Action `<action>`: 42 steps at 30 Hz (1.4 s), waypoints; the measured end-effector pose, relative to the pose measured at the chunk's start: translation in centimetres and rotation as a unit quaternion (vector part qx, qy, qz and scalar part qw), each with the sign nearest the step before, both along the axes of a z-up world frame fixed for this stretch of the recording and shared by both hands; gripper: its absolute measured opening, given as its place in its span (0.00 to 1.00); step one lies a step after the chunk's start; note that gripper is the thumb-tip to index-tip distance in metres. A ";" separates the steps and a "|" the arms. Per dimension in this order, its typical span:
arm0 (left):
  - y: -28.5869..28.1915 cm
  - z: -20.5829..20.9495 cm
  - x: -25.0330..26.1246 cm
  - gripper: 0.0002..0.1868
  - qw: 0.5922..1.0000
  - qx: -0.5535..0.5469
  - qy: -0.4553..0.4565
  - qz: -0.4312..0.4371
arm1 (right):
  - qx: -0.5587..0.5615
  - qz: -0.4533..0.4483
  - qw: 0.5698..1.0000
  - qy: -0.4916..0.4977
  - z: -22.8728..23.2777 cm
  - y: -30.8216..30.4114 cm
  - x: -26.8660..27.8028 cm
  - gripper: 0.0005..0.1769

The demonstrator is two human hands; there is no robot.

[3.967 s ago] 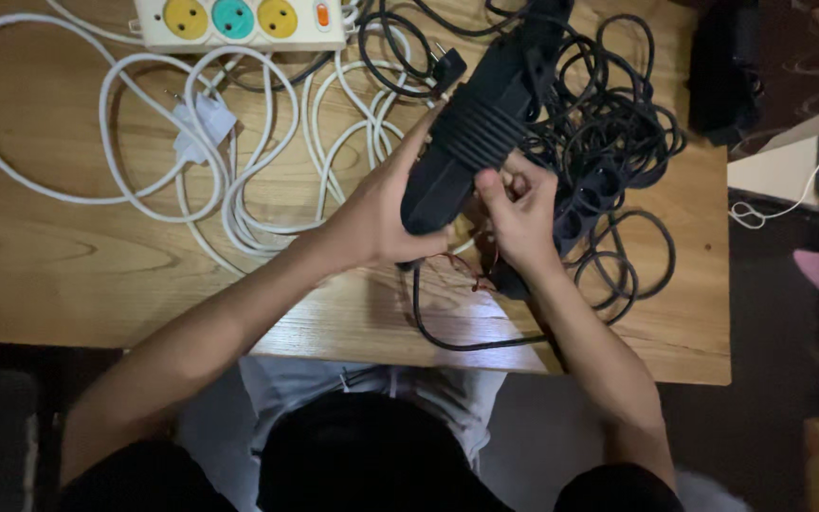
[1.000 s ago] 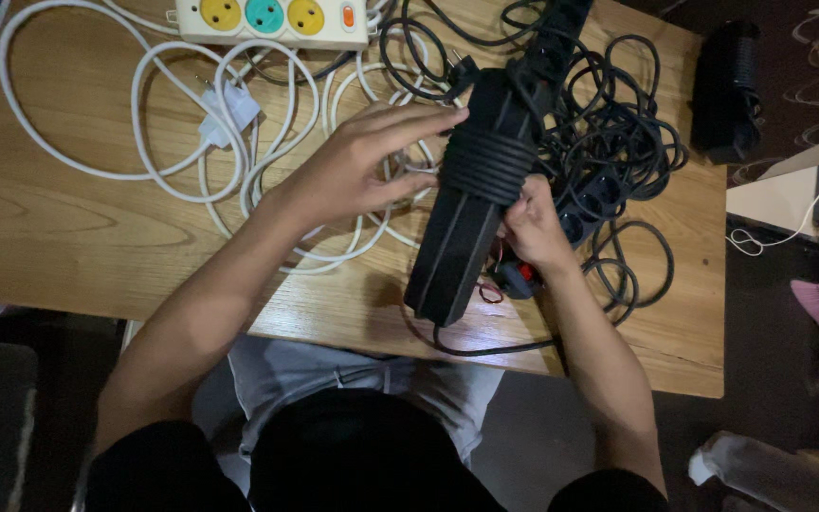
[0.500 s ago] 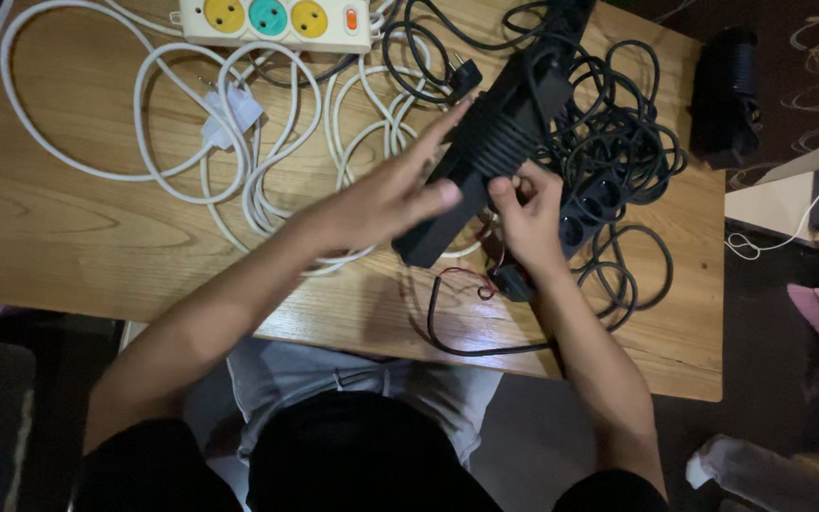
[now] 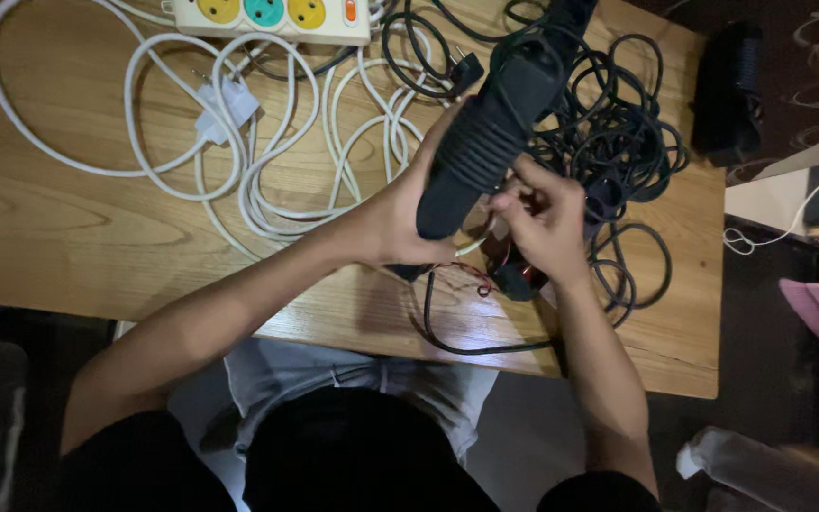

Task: The person sits on the floor and organizes a black power strip cable by wrapping it around the body of the strip. They repeatedly wind the cord, adjust the loops, and secure the cable to the power strip using a built-in strap.

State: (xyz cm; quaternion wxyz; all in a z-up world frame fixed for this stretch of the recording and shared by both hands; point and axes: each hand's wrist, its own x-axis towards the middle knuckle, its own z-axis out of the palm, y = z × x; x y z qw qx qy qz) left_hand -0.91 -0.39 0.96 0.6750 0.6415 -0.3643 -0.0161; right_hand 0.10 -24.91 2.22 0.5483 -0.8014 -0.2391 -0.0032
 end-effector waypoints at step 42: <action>-0.6 -0.3 -0.1 0.39 0.973 -0.072 0.213 0.050 | -0.085 -0.020 0.996 -0.003 1.2 1.8 -0.8 0.13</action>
